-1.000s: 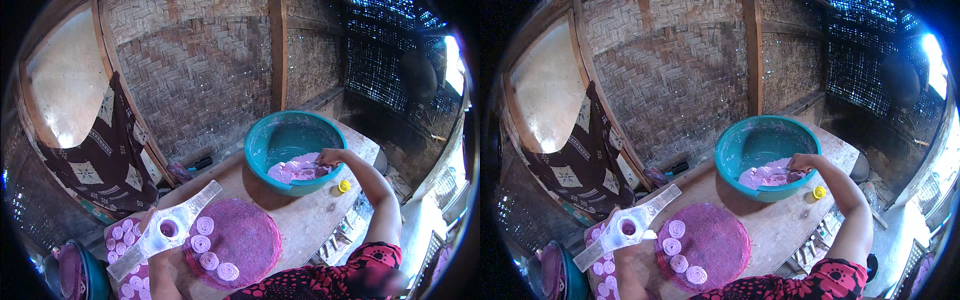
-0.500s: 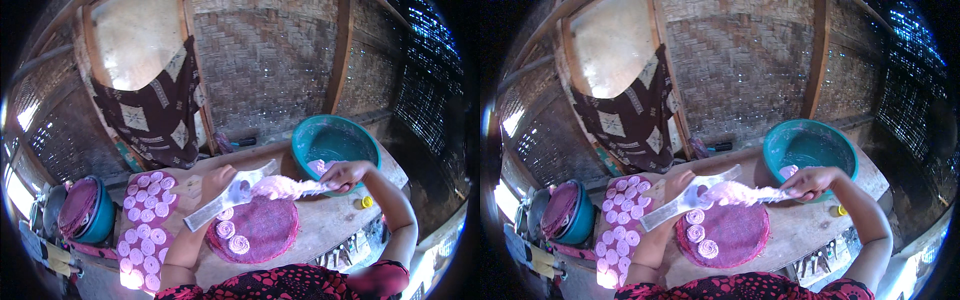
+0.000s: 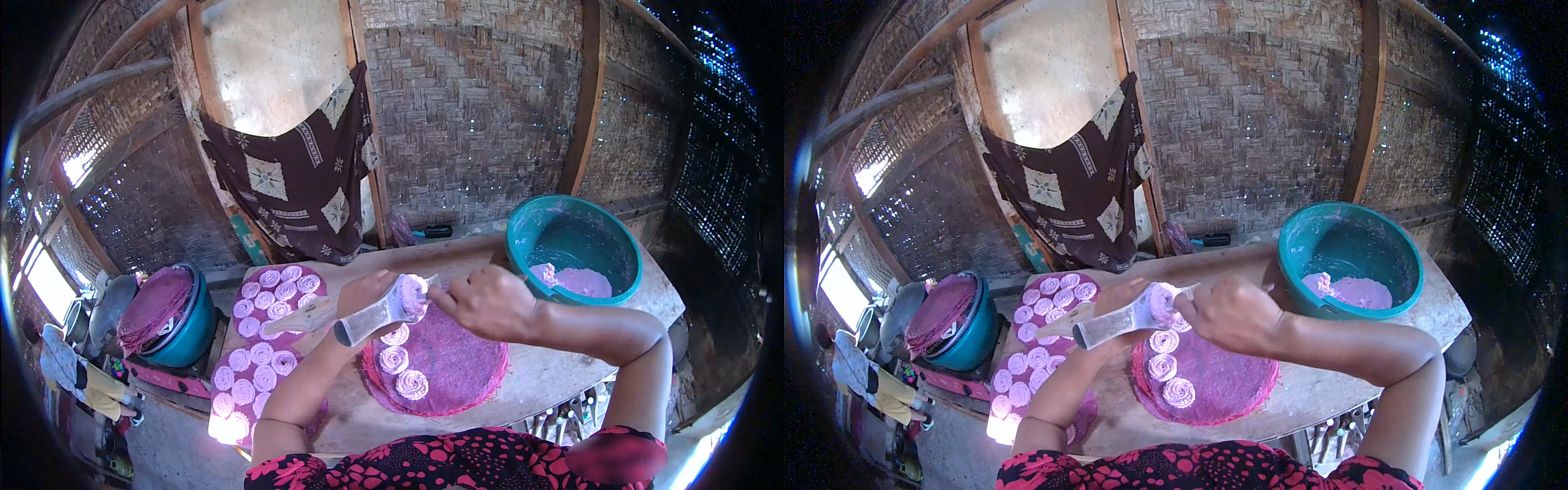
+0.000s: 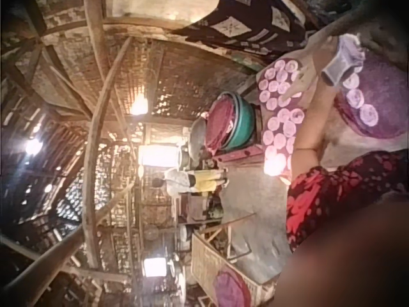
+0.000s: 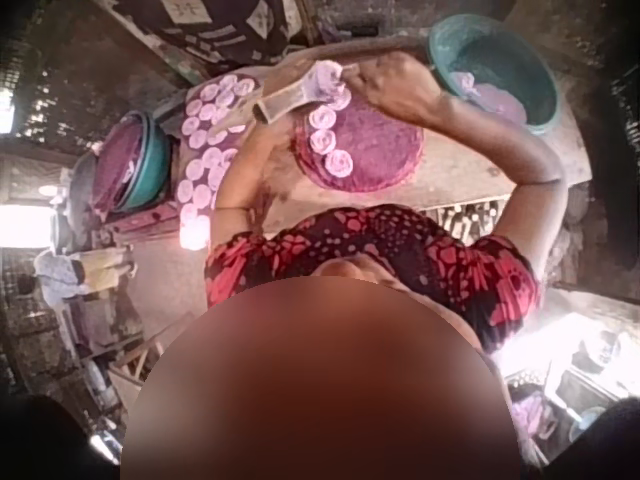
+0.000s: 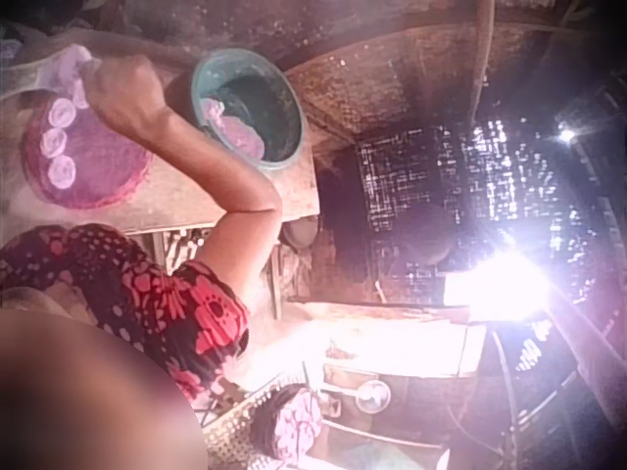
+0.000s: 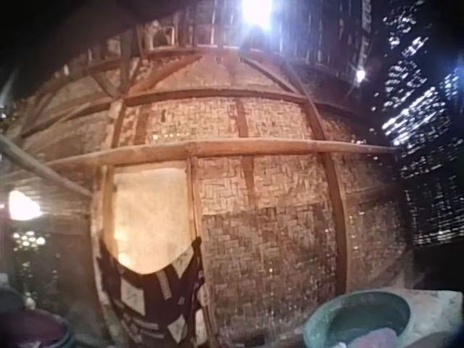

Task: The person repeatedly scoops pink dough from a green basin, places it into a white mold, and presses it with a wooden stick to form small rolled shapes. The finished rolls are arranged on a purple mat on the table. The person continues this cycle throughout the clip.

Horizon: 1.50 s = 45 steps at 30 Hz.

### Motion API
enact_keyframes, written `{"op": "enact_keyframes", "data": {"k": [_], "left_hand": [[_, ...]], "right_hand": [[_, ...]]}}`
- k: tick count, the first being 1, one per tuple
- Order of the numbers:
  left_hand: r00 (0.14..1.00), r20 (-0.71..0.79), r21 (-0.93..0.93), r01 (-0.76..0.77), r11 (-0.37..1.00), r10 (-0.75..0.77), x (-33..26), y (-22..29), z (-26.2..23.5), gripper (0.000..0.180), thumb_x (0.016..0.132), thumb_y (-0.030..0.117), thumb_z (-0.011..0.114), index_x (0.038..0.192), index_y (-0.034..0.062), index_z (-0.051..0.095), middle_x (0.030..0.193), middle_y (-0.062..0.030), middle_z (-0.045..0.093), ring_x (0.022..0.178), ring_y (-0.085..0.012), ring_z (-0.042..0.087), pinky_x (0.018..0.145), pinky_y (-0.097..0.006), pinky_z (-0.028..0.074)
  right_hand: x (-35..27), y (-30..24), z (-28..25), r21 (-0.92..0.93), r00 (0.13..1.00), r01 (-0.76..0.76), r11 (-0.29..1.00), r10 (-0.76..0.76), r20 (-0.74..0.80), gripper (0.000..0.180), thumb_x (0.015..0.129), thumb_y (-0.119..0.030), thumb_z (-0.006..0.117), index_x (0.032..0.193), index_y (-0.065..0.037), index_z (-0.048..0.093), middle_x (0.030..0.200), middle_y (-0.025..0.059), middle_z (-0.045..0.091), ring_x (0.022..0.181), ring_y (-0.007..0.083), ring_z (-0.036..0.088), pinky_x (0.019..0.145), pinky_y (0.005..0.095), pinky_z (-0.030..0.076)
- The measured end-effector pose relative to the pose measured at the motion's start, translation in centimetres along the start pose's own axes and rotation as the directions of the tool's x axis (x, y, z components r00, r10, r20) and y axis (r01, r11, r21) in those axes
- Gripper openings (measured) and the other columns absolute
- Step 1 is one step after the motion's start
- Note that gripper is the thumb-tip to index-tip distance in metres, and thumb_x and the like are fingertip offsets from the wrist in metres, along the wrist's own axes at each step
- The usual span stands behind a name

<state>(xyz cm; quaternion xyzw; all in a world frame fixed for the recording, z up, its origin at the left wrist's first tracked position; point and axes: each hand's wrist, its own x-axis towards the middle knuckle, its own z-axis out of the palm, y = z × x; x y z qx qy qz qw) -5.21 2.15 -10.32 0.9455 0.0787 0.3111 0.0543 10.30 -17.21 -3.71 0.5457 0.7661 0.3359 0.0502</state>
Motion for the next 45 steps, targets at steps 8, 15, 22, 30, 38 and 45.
{"op": "enact_keyframes", "data": {"k": [8,15,22,30,38,45], "left_hand": [[0.957,0.15,-0.084,0.262,0.961,-0.248,-2.7,-9.1,2.3,0.033,0.099,0.028,0.048,0.123,0.01,0.06,0.117,-0.0085,0.066,0.111,-0.0265,0.061,0.102,-0.039,0.045],[0.955,-0.295,0.173,0.075,0.982,-0.021,0.4,-3.7,0.6,0.025,0.076,0.016,0.076,0.098,0.0076,0.069,0.09,-0.0105,0.07,0.084,-0.0299,0.068,0.076,-0.039,0.054],[0.901,-0.402,-0.03,0.165,0.986,-0.163,2.0,-6.6,0.5,0.025,0.077,0.018,0.072,0.099,0.0056,0.069,0.091,-0.0111,0.07,0.089,-0.0276,0.068,0.082,-0.037,0.053],[0.893,-0.449,0.076,0.061,0.995,-0.021,2.0,-3.2,0.3,0.018,0.075,0.018,0.075,0.091,0.0102,0.069,0.087,-0.0091,0.069,0.08,-0.0298,0.066,0.07,-0.04,0.054],[0.919,-0.387,0.175,0.158,0.972,-0.08,4.0,-4.6,1.6,0.021,0.074,0.01,0.072,0.095,0.0092,0.066,0.089,-0.0113,0.068,0.081,-0.031,0.066,0.07,-0.039,0.054],[0.912,-0.403,-0.081,0.049,0.996,-0.078,-0.4,-6.0,-1.5,0.026,0.079,0.009,0.07,0.105,0.0052,0.066,0.096,-0.0121,0.067,0.088,-0.0326,0.065,0.08,-0.041,0.051]], "right_hand": [[-2.9,-0.2,-2.9,0.105,0.982,-0.181,0.978,0.185,-0.032,0.037,0.085,-0.013,0.057,0.121,-0.005,0.059,0.077,0.0068,0.062,0.066,0.0218,0.067,0.056,0.0343,0.054],[2.1,-2.5,3.0,0.877,0.654,-0.224,0.425,0.733,-0.189,0.06,0.084,0.01,0.052,0.14,-0.012,0.053,0.083,0.0143,0.057,0.079,0.0253,0.061,0.07,0.0335,0.049],[-0.1,-8.3,5.2,0.904,0.728,-0.376,0.204,0.669,0.152,0.046,0.097,-0.01,0.05,0.143,-0.016,0.048,0.108,0.0294,0.063,0.097,0.0471,0.063,0.08,0.0488,0.052],[-1.3,-5.1,5.9,0.894,0.665,-0.416,0.17,0.726,0.171,0.037,0.098,-0.013,0.05,0.134,-0.002,0.053,0.098,0.032,0.063,0.094,0.0475,0.062,0.079,0.052,0.051],[-4.8,-4.9,5.7,0.888,0.719,-0.342,-0.307,0.523,0.458,0.036,0.103,-0.019,0.05,0.134,-0.004,0.056,0.087,0.0073,0.068,0.066,0.0153,0.063,0.056,0.0316,0.049],[-21.6,7.7,9.3,-0.211,0.059,-0.968,0.136,0.94,0.335,0.033,0.082,-0.01,0.056,0.111,-0.011,0.071,0.096,0.0158,0.073,0.091,0.0342,0.071,0.076,0.0454,0.055]]}}
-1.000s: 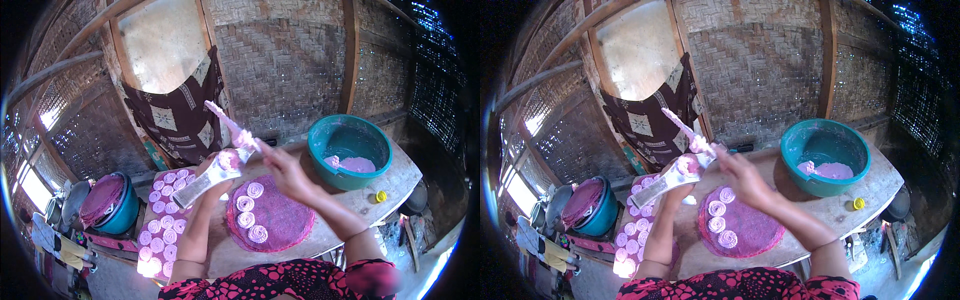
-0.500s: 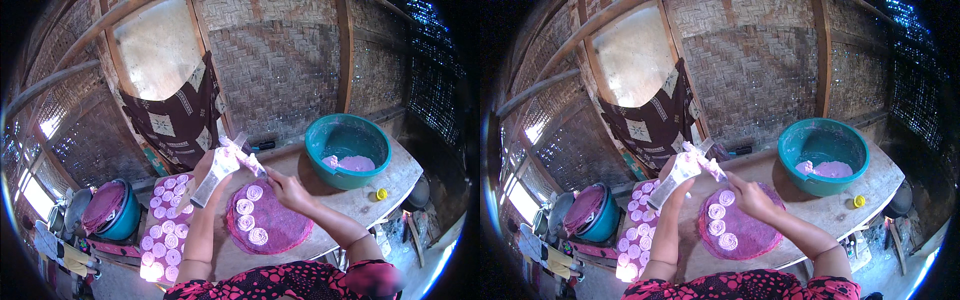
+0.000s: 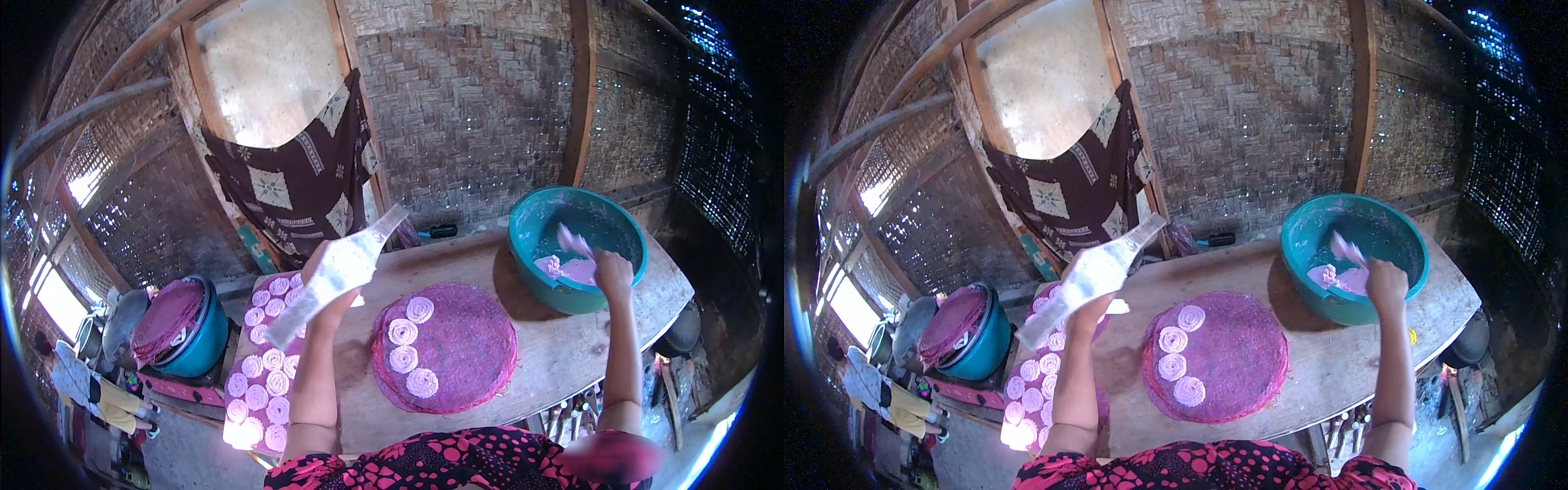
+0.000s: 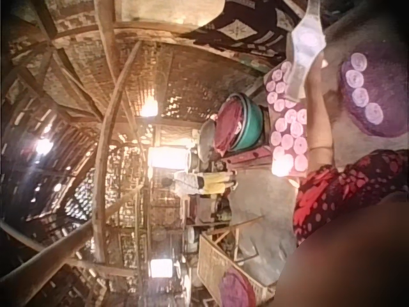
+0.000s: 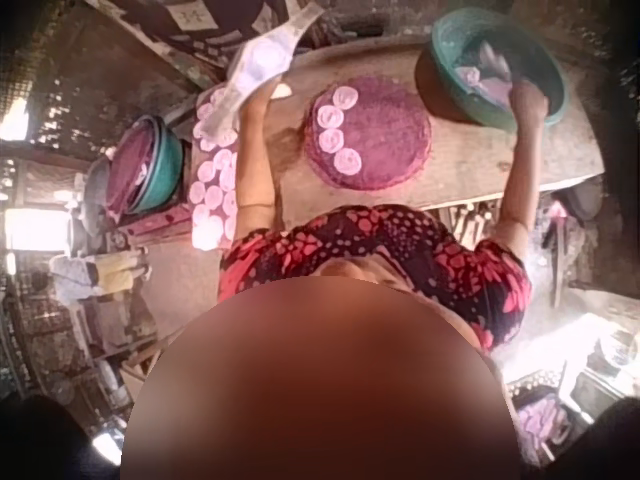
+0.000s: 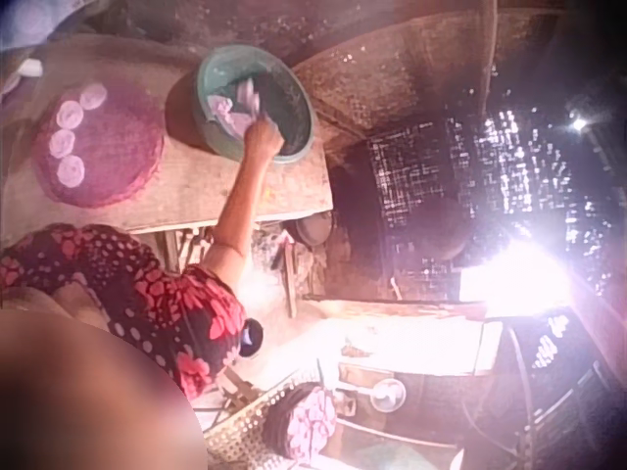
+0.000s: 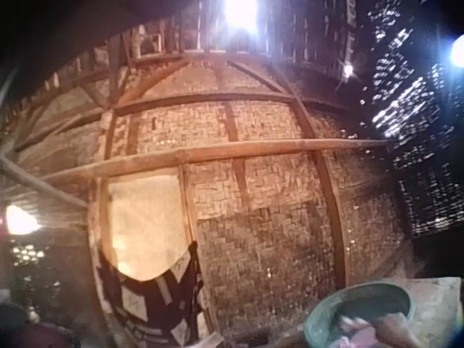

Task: The person repeatedly scoops pink dough from a green basin, places it into a white mold, and presses it with a wooden stick to form small rolled shapes. The finished rolls are arranged on a purple mat on the table. The person continues this cycle throughout the clip.

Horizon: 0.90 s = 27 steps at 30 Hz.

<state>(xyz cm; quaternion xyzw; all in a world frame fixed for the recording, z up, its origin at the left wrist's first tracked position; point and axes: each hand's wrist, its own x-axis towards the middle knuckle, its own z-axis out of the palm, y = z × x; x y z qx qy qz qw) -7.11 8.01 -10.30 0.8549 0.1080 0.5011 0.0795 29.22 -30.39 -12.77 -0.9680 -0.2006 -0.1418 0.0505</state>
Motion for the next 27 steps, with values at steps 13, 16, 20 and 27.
{"op": "enact_keyframes", "data": {"k": [13,16,20,27], "left_hand": [[0.779,0.409,-0.807,0.065,-0.588,-0.475,-2.6,4.7,3.1,0.014,0.076,0.012,0.059,0.079,0.0122,0.046,0.075,-0.0007,0.045,0.068,-0.0134,0.049,0.061,-0.031,0.045],[0.832,0.424,-0.74,0.09,-0.666,-0.359,-4.1,4.9,3.5,0.014,0.079,0.012,0.06,0.08,0.011,0.046,0.081,-0.0005,0.052,0.081,-0.0155,0.058,0.073,-0.037,0.052],[0.556,0.362,-0.929,0.284,-0.239,-0.748,-6.9,3.8,2.5,0.023,0.086,0.011,0.061,0.108,0.0038,0.064,0.109,-0.0084,0.064,0.111,-0.0218,0.059,0.092,-0.04,0.05],[0.922,0.125,0.089,0.358,0.929,-0.367,-13.5,2.2,0.2,0.017,0.089,0.014,0.068,0.103,0.0051,0.068,0.077,-0.005,0.066,0.063,-0.0167,0.059,0.061,-0.031,0.048]], "right_hand": [[-13.3,-20.5,2.9,0.719,0.255,-0.686,-0.112,-0.962,0.094,0.096,0.09,-0.077,0.038,0.149,-0.001,0.035,0.14,0.0237,0.049,0.113,0.0335,0.06,0.095,0.0455,0.049],[-17.1,-23.0,3.8,0.04,0.046,-0.998,-0.045,-0.998,0.048,0.105,0.084,-0.081,0.044,0.152,-0.002,0.026,0.129,0.0288,0.051,0.071,0.0264,0.062,0.054,0.0342,0.052],[-18.0,-23.1,2.9,-0.043,0.108,-0.993,-0.108,-0.994,-0.002,0.089,0.088,-0.075,0.046,0.139,-0.003,0.042,0.094,0.0215,0.062,0.04,0.0114,0.044,0.032,0.0222,0.035],[-15.8,-22.9,2.2,0.606,0.672,-0.608,-0.512,-0.739,0.049,0.073,0.094,-0.069,0.034,0.129,-0.007,0.047,0.064,0.0062,0.048,0.042,0.0134,0.04,0.038,0.0269,0.033]]}}
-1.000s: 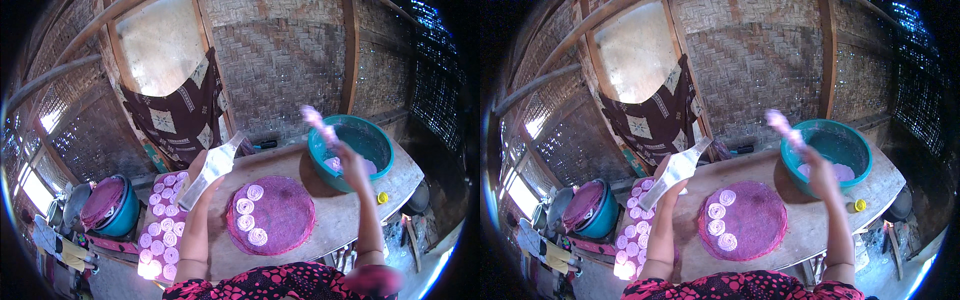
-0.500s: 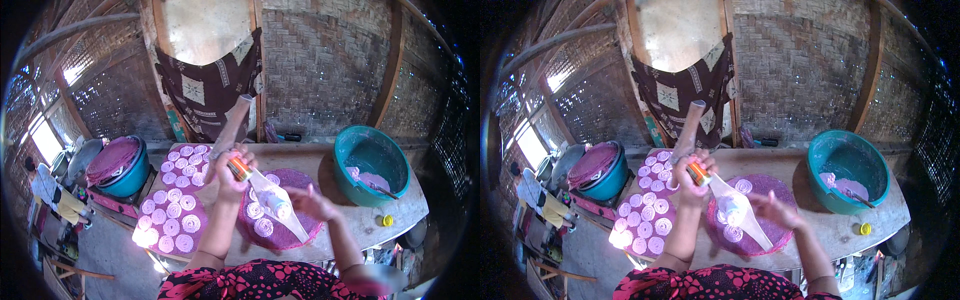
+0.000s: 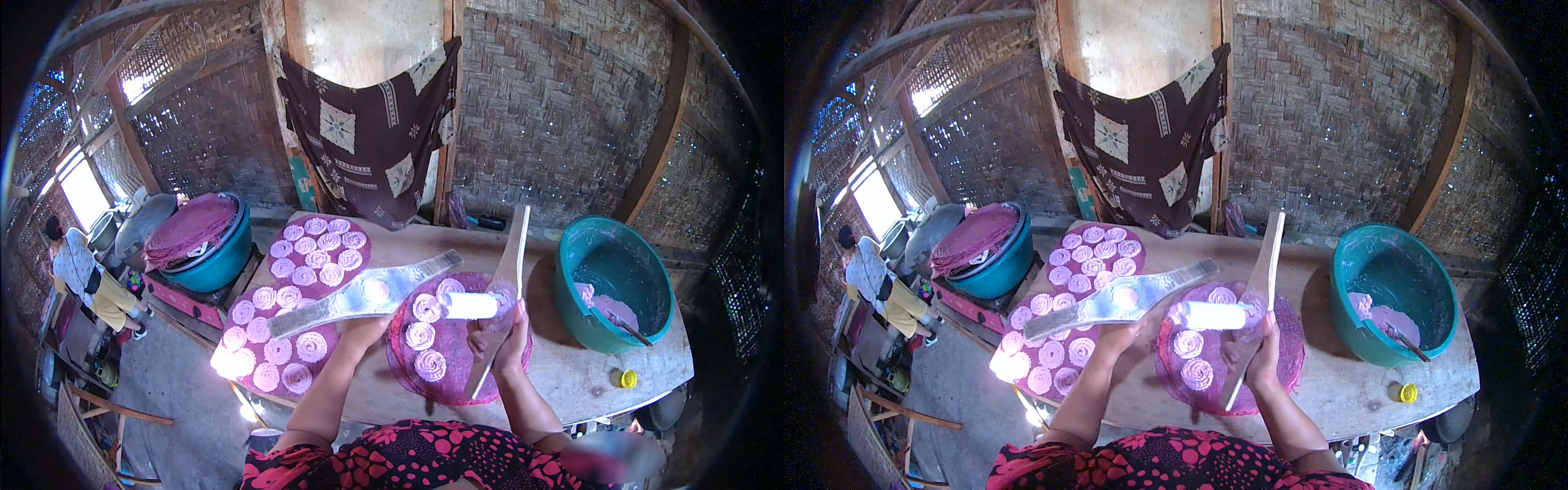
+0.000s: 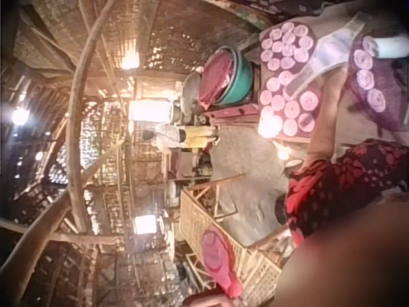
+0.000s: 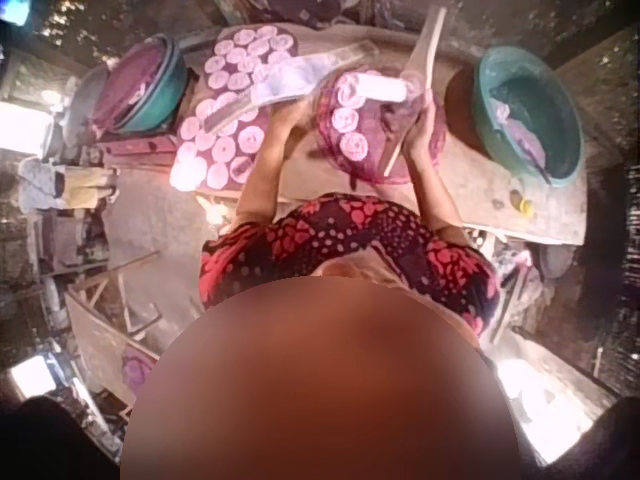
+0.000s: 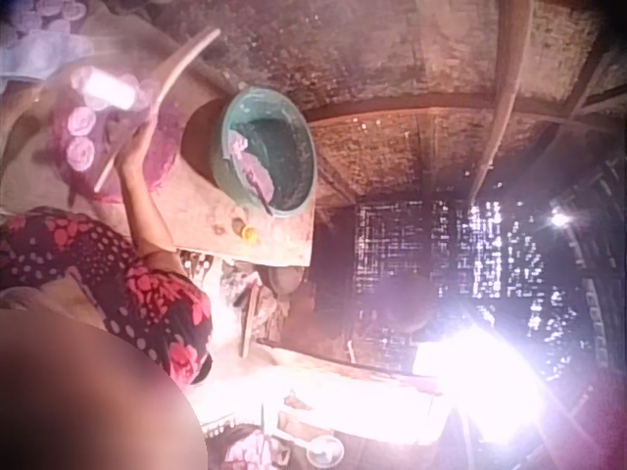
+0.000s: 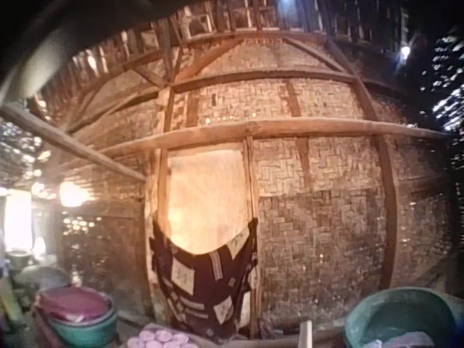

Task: The person repeatedly scoops pink dough from a green basin, places it into a white mold, and presses it with a wooden stick to form small rolled shapes. The finished rolls are arranged on a purple mat on the table. The person continues this cycle throughout the clip.

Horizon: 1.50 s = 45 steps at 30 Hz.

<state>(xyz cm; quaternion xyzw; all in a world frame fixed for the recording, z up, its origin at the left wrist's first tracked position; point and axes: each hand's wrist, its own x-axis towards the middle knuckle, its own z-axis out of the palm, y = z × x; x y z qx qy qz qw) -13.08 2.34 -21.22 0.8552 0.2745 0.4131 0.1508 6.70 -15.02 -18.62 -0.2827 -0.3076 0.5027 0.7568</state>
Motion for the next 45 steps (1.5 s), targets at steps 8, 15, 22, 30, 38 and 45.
{"op": "enact_keyframes", "data": {"k": [8,15,22,30,38,45], "left_hand": [[0.998,0.045,0.029,-0.039,0.999,0.038,-1.5,2.1,-0.9,0.033,0.085,0.026,0.07,0.111,0.0055,0.065,0.107,-0.0137,0.066,0.106,-0.0343,0.059,0.093,-0.048,0.044],[0.988,0.104,0.117,-0.124,0.985,0.112,-1.0,2.5,-1.7,0.032,0.084,0.033,0.068,0.105,0.009,0.067,0.101,-0.0113,0.068,0.102,-0.0348,0.059,0.089,-0.049,0.045],[0.964,0.262,0.06,-0.072,0.996,0.054,-0.3,3.9,-3.4,0.032,0.08,0.026,0.073,0.105,0.0074,0.067,0.097,-0.0115,0.069,0.089,-0.0296,0.066,0.08,-0.044,0.051],[0.924,0.38,0.108,-0.093,0.99,0.045,-0.3,3.3,-3.1,0.031,0.081,0.039,0.071,0.1,0.0149,0.07,0.084,-0.0072,0.072,0.071,-0.0279,0.069,0.068,-0.042,0.053],[0.568,0.818,-0.19,0.116,0.975,0.091,-0.1,6.4,-3.0,0.055,0.091,0.035,0.068,0.136,0.0086,0.051,0.134,-0.0144,0.056,0.124,-0.027,0.054,0.105,-0.038,0.041],[0.647,0.66,-0.625,0.191,0.756,0.382,-2.5,7.7,-0.4,0.057,0.087,0.024,0.074,0.136,0.0073,0.049,0.13,-0.0158,0.056,0.123,-0.0268,0.053,0.104,-0.039,0.042]], "right_hand": [[0.3,2.2,0.6,-0.311,0.997,0.055,0.949,-0.067,-0.031,0.077,0.092,-0.074,0.024,0.112,-0.006,0.053,0.058,0.0034,0.044,0.043,0.0134,0.038,0.041,0.0273,0.032],[0.6,-0.1,1.0,-0.139,0.983,0.05,0.989,-0.024,0.181,0.071,0.099,-0.055,0.037,0.15,-0.006,0.027,0.085,0.0049,0.054,0.051,0.0116,0.044,0.044,0.0255,0.036],[1.2,-2.5,2.2,-0.488,0.987,0.123,0.864,-0.056,0.15,0.068,0.097,-0.048,0.047,0.146,-0.004,0.03,0.084,0.0014,0.052,0.048,0.0058,0.04,0.042,0.0216,0.034],[1.1,-6.4,4.6,-0.844,0.904,0.416,0.34,-0.055,0.424,0.074,0.09,-0.037,0.061,0.143,0.002,0.03,0.099,0.0182,0.062,0.086,0.0282,0.066,0.078,0.0409,0.053],[0.0,-8.0,6.3,-0.838,0.813,0.543,0.052,0.217,0.54,0.085,0.083,-0.039,0.071,0.144,0.002,0.028,0.126,0.0318,0.052,0.102,0.0483,0.062,0.087,0.0506,0.053],[-2.2,-7.0,4.7,-0.932,0.879,0.357,0.056,0.317,0.356,0.095,0.082,-0.05,0.071,0.147,0.002,0.024,0.126,0.0317,0.054,0.105,0.0464,0.063,0.09,0.0501,0.052]]}}
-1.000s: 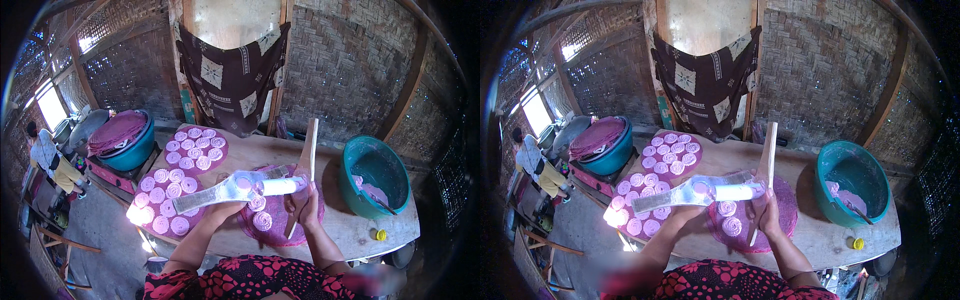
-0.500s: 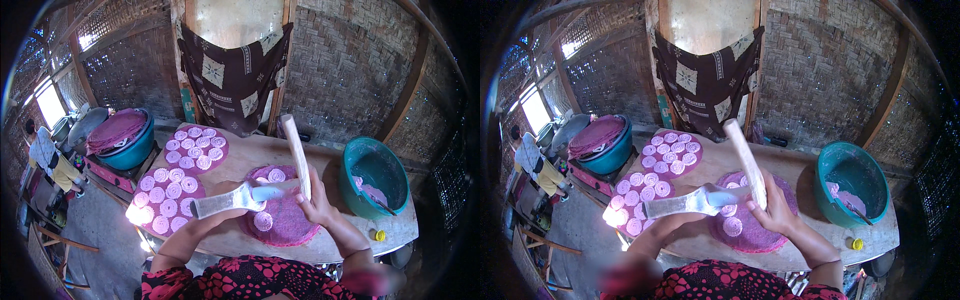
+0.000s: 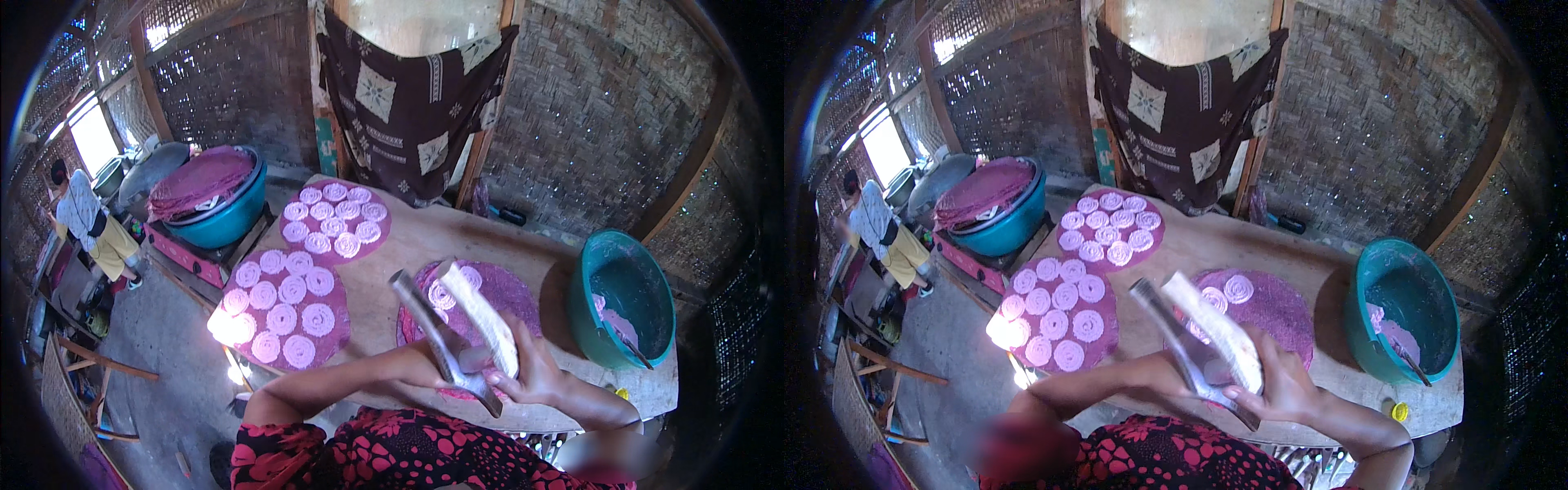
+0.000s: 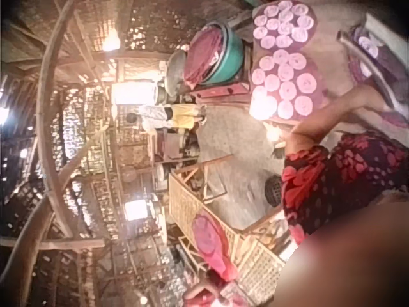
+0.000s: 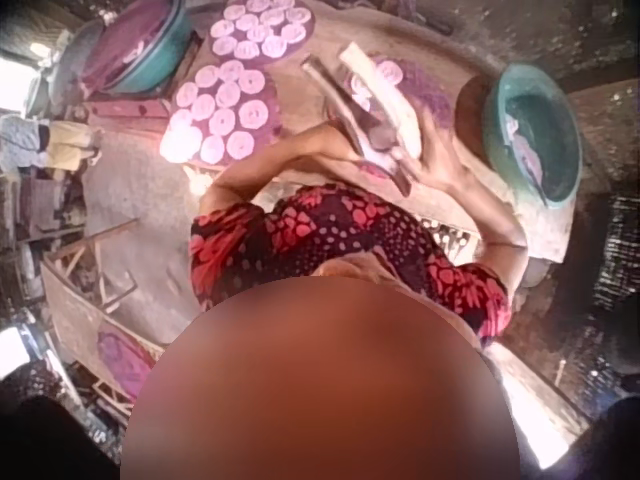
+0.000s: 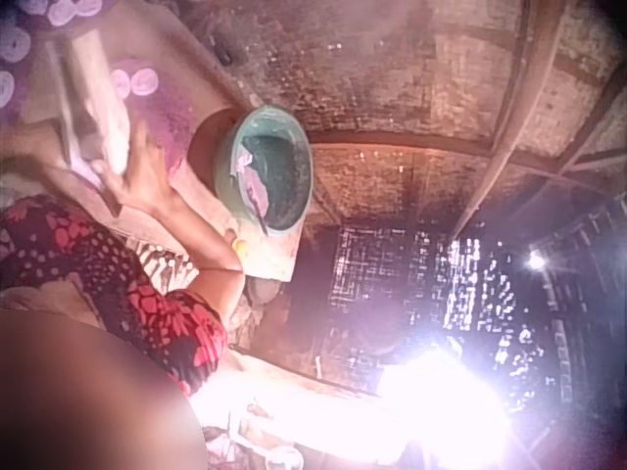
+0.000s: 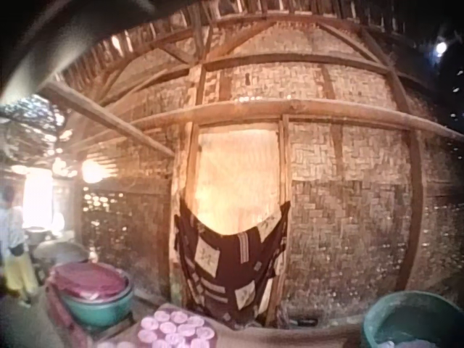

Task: The person repeatedly scoops pink dough from a green basin, places it into a white mold, and presses it with a wooden stick to form small rolled shapes. The finished rolls are arranged on a purple mat on the table. The person continues this cycle throughout the clip.

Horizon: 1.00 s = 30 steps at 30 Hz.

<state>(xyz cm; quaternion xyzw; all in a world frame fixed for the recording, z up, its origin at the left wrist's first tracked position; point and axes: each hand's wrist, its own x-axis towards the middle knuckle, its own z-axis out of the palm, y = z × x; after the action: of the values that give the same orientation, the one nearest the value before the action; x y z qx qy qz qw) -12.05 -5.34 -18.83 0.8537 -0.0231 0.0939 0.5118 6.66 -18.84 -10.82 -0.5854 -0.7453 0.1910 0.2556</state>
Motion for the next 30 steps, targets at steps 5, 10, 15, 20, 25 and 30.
{"op": "enact_keyframes", "data": {"k": [5,10,15,20,25,30], "left_hand": [[0.977,0.109,0.006,0.182,0.983,-0.182,1.8,-1.2,-2.0,0.039,0.079,0.028,0.078,0.11,0.0056,0.07,0.1,-0.0163,0.071,0.092,-0.0291,0.067,0.085,-0.038,0.051],[0.998,-0.018,-0.14,-0.058,0.989,0.056,2.7,-1.1,-5.5,0.046,0.087,0.035,0.074,0.115,-0.0006,0.064,0.102,-0.0154,0.072,0.091,-0.0214,0.068,0.085,-0.034,0.052],[0.656,-0.672,-0.402,0.067,0.913,-0.344,-2.6,-6.7,-6.1,0.057,0.098,0.039,0.059,0.14,0.0037,0.042,0.138,-0.0135,0.051,0.13,-0.0237,0.047,0.107,-0.039,0.038],[0.426,-0.433,-0.841,0.126,0.526,-0.795,-8.1,-12.3,5.6,0.065,0.1,0.036,0.055,0.151,0.0081,0.025,0.155,-0.0126,0.03,0.143,-0.0288,0.03,0.114,-0.045,0.027],[0.347,-0.413,-0.896,0.01,0.443,-0.842,-8.4,-14.2,8.8,0.065,0.101,0.032,0.054,0.153,0.0093,0.022,0.155,-0.0108,0.03,0.143,-0.029,0.03,0.115,-0.044,0.026],[0.335,-0.388,-0.911,-0.002,0.411,-0.859,-6.4,-14.7,7.4,0.066,0.1,0.031,0.056,0.151,0.0078,0.023,0.15,-0.0077,0.038,0.139,-0.0262,0.036,0.113,-0.041,0.028]], "right_hand": [[-1.8,5.5,-0.2,0.804,0.927,-0.334,0.492,0.018,0.374,0.122,0.075,-0.07,0.069,0.15,0.008,0.012,0.138,0.0287,0.047,0.126,0.036,0.052,0.108,0.0505,0.038],[-5.3,10.6,7.9,0.968,0.96,-0.192,-0.161,-0.237,0.151,0.128,0.059,-0.073,0.079,0.15,-0.003,0.025,0.113,0.0203,0.057,0.099,0.0299,0.059,0.082,0.0448,0.047],[-8.8,14.1,11.7,0.835,0.828,0.261,-0.484,-0.333,-0.451,0.113,0.069,-0.069,0.074,0.152,-0.01,0.028,0.098,0.015,0.059,0.083,0.0259,0.06,0.071,0.0409,0.047],[-13.1,15.5,11.2,0.686,0.663,0.384,-0.618,-0.333,-0.671,0.1,0.078,-0.065,0.07,0.153,-0.012,0.03,0.091,0.0123,0.06,0.076,0.0247,0.059,0.066,0.0393,0.046],[-13.7,16.0,9.6,0.698,0.639,0.434,-0.57,-0.352,-0.684,0.09,0.081,-0.065,0.068,0.152,-0.023,0.034,0.081,0.0095,0.059,0.062,0.0224,0.056,0.058,0.0369,0.044],[-12.7,15.4,9.2,0.692,0.628,0.454,-0.562,-0.348,-0.695,0.059,0.1,-0.04,0.051,0.153,-0.021,0.035,0.078,0.0088,0.058,0.055,0.0202,0.054,0.054,0.0356,0.044]]}}
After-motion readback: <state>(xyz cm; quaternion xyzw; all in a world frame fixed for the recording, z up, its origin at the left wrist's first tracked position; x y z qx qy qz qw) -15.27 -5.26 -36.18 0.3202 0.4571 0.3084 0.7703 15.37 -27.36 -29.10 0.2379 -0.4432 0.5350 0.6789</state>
